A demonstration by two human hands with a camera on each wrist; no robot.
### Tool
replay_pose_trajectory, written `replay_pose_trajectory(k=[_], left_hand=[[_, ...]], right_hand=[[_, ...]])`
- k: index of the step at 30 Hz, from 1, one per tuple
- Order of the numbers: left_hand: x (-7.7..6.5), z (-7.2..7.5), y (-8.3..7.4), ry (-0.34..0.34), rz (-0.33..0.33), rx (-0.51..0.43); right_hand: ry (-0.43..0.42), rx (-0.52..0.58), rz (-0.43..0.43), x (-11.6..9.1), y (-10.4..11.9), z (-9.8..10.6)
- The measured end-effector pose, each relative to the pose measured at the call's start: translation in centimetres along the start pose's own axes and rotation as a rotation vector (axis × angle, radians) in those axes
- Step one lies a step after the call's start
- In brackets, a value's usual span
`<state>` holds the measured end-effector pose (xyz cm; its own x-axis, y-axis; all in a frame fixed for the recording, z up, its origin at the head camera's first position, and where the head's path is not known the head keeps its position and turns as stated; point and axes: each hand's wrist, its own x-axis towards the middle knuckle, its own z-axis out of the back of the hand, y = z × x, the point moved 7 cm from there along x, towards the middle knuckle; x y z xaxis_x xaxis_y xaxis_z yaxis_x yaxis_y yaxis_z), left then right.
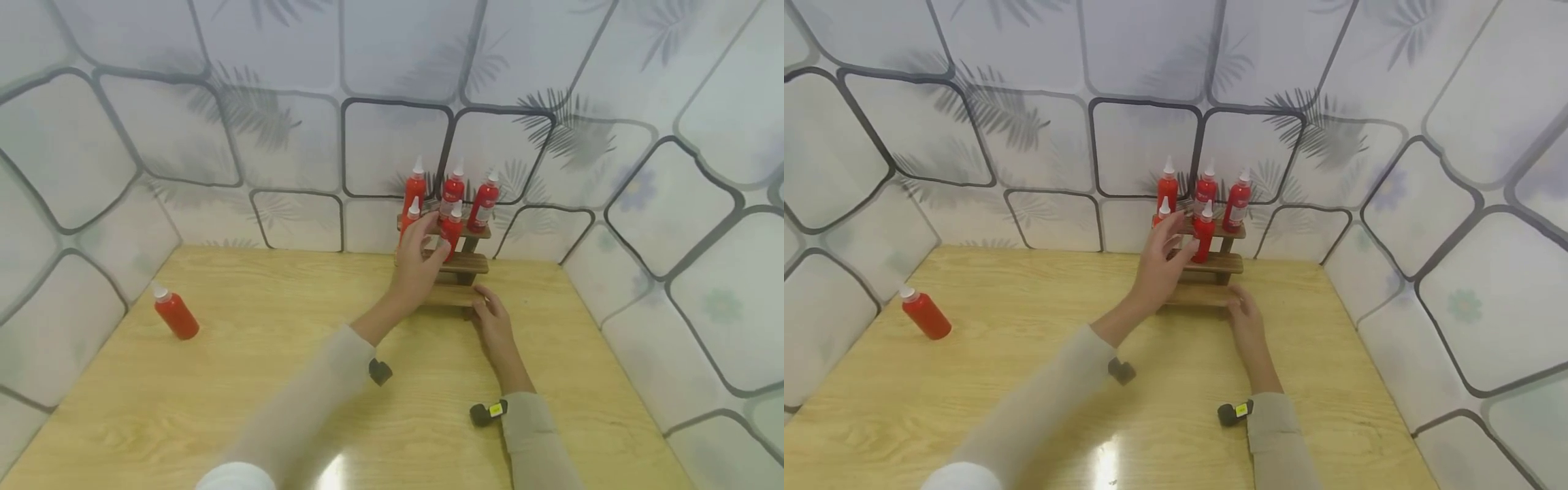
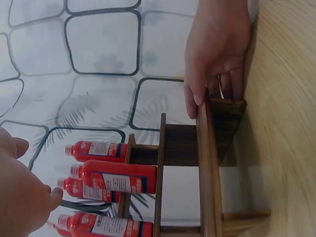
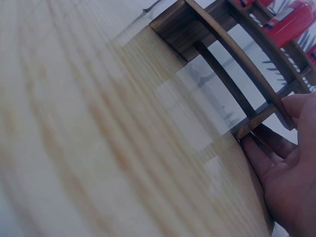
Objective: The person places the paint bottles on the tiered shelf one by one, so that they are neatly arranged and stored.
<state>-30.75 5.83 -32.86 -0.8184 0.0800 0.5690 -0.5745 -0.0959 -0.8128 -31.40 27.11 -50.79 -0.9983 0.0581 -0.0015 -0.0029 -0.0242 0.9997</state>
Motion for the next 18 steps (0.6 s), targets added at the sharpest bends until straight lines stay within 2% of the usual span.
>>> replay_pose_trajectory(k=[4,10,18], left_hand=[[-1.6,1.9,0.2,0.022,0.025,0.001],[-4.0,4.9,1.0,0.028,0.017,-0.012],[-7.8,10.2,2.4,0.005,0.093,0.0]], right_hand=[[-0.013,-0.015,-0.002,0.1,0.0,0.0],[-0.015,0.006,-0.001,0.0,-0.1,0.0],[0.02,0.02,0.007,0.0,-0.1,-0.1]])
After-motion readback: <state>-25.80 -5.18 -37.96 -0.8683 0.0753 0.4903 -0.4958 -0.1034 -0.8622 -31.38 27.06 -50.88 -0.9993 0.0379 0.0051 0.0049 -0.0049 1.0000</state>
